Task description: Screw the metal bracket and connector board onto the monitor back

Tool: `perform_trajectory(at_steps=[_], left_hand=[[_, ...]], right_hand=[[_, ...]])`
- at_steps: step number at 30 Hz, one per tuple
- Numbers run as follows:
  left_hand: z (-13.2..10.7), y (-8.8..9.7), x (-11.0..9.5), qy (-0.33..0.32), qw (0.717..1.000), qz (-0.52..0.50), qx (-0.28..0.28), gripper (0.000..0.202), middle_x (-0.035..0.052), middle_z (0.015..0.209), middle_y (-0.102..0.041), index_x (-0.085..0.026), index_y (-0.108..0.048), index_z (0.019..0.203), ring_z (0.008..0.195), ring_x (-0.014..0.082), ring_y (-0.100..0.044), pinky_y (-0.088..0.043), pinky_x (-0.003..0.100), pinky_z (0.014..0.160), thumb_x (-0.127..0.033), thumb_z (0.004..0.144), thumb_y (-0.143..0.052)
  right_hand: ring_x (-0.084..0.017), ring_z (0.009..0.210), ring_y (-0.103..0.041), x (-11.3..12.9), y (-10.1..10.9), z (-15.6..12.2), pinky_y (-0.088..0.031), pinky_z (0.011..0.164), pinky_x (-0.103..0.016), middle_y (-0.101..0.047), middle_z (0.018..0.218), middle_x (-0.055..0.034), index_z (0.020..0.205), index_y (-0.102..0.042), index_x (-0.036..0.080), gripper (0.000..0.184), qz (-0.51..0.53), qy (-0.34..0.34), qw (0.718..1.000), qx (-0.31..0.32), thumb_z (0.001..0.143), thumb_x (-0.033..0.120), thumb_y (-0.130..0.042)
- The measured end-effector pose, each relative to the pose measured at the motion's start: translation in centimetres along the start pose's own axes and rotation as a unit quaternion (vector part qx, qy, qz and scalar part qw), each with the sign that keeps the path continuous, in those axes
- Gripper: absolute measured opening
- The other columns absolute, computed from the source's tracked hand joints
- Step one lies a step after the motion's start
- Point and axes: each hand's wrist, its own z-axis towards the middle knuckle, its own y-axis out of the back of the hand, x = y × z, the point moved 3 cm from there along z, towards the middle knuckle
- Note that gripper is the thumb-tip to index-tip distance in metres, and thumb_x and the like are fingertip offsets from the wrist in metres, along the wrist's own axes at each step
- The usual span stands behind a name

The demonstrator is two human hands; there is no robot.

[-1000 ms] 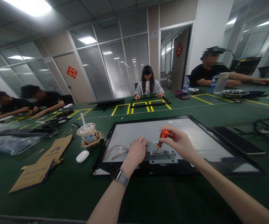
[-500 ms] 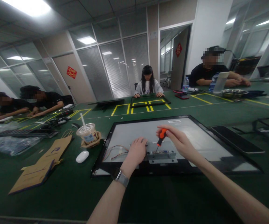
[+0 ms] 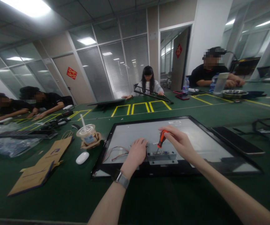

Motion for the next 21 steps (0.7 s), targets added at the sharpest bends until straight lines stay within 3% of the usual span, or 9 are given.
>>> perform_trajectory(at_steps=[4,8,16,21], left_hand=[[-0.01,0.07,-0.01,0.003,1.0,-0.004,0.0,0.047,0.0153,0.149,-0.051,-0.014,-0.052,0.141,0.136,0.0253,-0.049,-0.039,0.04,0.114,-0.009,0.098,-0.035],[-0.08,0.23,-0.11,0.007,1.0,-0.007,0.002,0.047,0.0145,0.149,-0.051,-0.014,-0.052,0.142,0.135,0.0251,-0.049,-0.039,0.039,0.114,-0.009,0.098,-0.035],[0.07,-0.09,0.09,0.004,1.0,0.001,-0.005,0.046,0.0138,0.148,-0.052,-0.016,-0.052,0.141,0.135,0.0247,-0.05,-0.039,0.038,0.113,-0.011,0.098,-0.036],[-0.01,0.02,0.01,0.008,1.0,0.0,0.001,0.046,0.0136,0.149,-0.051,-0.015,-0.051,0.142,0.135,0.0256,-0.05,-0.038,0.039,0.114,-0.012,0.099,-0.035]], right_hand=[[-0.024,0.099,-0.073,-0.14,-0.05,-0.22,-0.059,0.088,-0.04,-0.076,0.106,-0.0087,0.114,-0.073,0.024,0.027,0.056,-0.029,0.997,0.048,0.097,0.034,-0.055],[-0.025,0.095,-0.076,-0.75,-0.28,-0.33,-0.062,0.085,-0.042,-0.077,0.108,-0.0101,0.122,-0.068,0.023,0.032,0.081,-0.05,0.993,0.076,0.092,0.034,-0.063],[-0.024,0.09,-0.077,-0.75,-0.68,-0.29,-0.065,0.083,-0.042,-0.073,0.109,-0.0106,0.111,-0.064,0.022,0.024,0.086,-0.045,0.993,0.062,0.093,0.038,-0.063],[-0.024,0.082,-0.077,-0.78,-0.57,-0.23,-0.066,0.078,-0.039,-0.074,0.094,-0.007,0.102,-0.067,0.021,0.024,0.066,-0.052,0.996,0.033,0.084,0.035,-0.074]])
